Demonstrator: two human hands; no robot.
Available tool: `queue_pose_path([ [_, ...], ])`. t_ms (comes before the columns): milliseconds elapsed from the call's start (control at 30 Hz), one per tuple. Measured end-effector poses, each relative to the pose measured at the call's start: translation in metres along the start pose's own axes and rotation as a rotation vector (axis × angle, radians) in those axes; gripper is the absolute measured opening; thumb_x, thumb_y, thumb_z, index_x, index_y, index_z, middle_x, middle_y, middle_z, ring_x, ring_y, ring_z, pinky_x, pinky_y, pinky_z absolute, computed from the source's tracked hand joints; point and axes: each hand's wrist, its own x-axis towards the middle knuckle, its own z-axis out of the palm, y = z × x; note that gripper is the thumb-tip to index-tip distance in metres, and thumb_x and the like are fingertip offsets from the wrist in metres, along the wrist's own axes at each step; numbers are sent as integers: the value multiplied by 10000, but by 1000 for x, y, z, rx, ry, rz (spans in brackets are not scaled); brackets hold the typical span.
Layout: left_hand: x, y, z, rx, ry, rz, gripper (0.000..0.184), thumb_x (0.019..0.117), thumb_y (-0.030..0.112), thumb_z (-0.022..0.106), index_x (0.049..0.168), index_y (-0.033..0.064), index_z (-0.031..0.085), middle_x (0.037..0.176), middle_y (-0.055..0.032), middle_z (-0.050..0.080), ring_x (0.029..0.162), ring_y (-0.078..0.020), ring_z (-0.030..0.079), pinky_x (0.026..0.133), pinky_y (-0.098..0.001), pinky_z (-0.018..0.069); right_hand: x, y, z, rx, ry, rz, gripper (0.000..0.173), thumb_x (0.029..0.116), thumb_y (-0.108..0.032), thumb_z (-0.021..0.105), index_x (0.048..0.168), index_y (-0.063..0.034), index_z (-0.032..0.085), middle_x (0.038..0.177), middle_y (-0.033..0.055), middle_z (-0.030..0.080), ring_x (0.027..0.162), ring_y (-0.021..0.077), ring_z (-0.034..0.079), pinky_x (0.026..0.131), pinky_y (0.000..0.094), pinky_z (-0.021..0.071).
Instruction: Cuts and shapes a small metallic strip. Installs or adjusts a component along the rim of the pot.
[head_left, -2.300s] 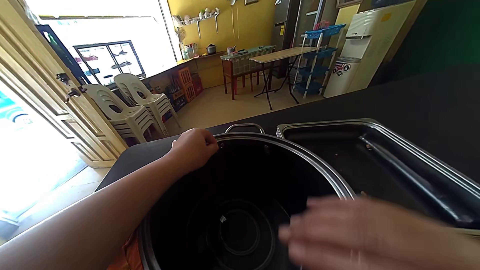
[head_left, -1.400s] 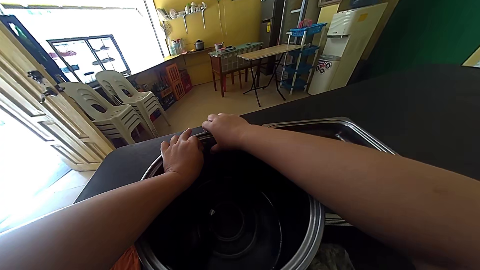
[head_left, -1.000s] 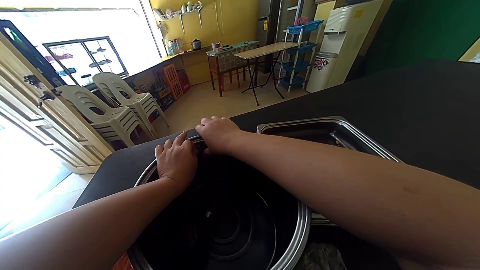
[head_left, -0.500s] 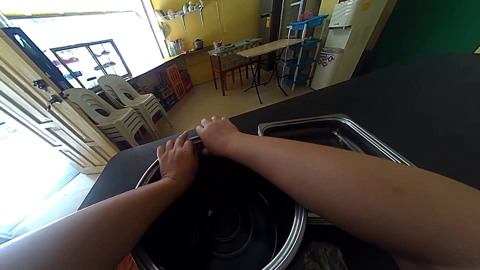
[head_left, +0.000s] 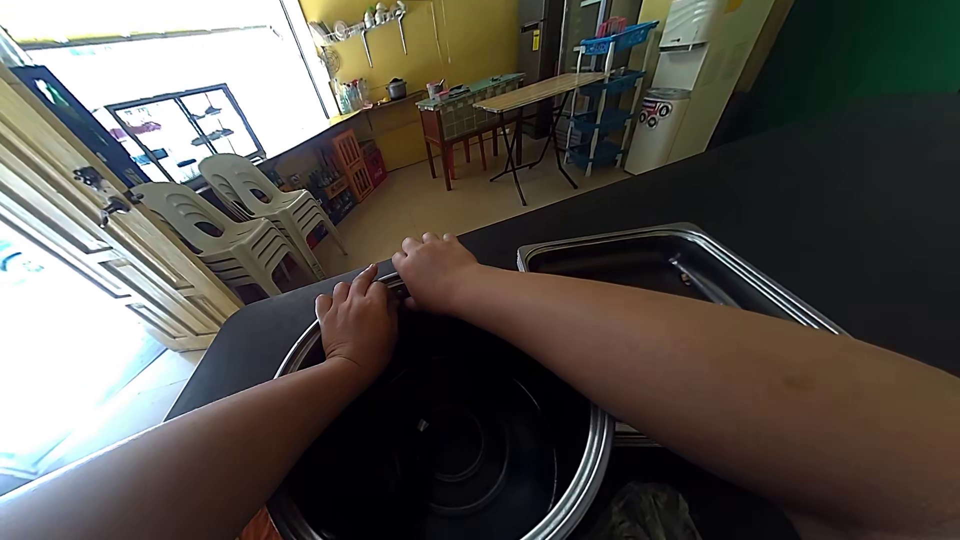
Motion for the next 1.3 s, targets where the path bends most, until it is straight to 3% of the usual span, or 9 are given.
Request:
queue_pose_path([
  [700, 2, 7, -3, 6, -41, -62, 216, 1026, 241, 610, 1057, 67, 734, 1465, -92, 594, 1212, -342, 606, 943, -567, 406, 0, -1, 0, -15, -10, 6, 561, 923, -328, 748, 1364, -24, 580, 1386, 188, 555, 1269, 399, 531, 950, 579, 456],
  [800, 3, 6, -4, -2, -58, -67, 216, 1025, 232, 603, 1070, 68, 736, 1467, -83, 594, 1230, -337, 601, 953, -574, 404, -1, 1, 0, -19, 7, -3, 613, 893, -312, 783, 1390, -30, 560, 1394, 187, 546, 1251, 394, 544, 936, 565, 468],
  [900, 5, 7, -8, -27, -93, -85, 203, 1025, 214, 596, 1071, 79, 741, 1481, -68, 584, 1255, -330, 588, 963, -578, 397, -5, 7, -2, 0, 134, -89, 669, 825, -197, 846, 1410, -60, 552, 1446, 229, 489, 1273, 425, 529, 936, 580, 476],
  [967, 5, 7, -10, -44, -105, -92, 202, 1027, 206, 591, 1073, 77, 740, 1471, -82, 591, 1258, -336, 586, 959, -582, 397, -7, 11, 0, -32, 256, -204, 533, 811, -104, 807, 1315, -80, 637, 1372, 190, 537, 1265, 387, 519, 955, 564, 426],
  [1067, 6, 9, -14, -47, -135, -103, 231, 1034, 214, 578, 1130, 75, 735, 1498, -74, 570, 1282, -329, 574, 976, -585, 390, -9, 10, 3, -53, 252, -270, 214, 927, -24, 629, 1119, -62, 715, 1301, 143, 559, 1240, 332, 503, 971, 531, 381],
  [1200, 7, 9, -14, -42, -155, -124, 250, 1040, 225, 569, 1171, 85, 729, 1518, -53, 552, 1298, -317, 562, 991, -573, 383, -6, 9, 10, -49, 284, -283, 175, 951, -23, 590, 1053, -51, 730, 1249, 139, 586, 1211, 321, 515, 965, 516, 374],
  [1300, 7, 10, -14, -41, -162, -135, 253, 1039, 227, 570, 1184, 86, 723, 1500, -53, 570, 1310, -315, 556, 992, -576, 386, -1, 10, 19, -33, 390, -313, 221, 899, -39, 670, 1115, -52, 717, 1208, 167, 613, 1186, 349, 554, 952, 521, 408],
])
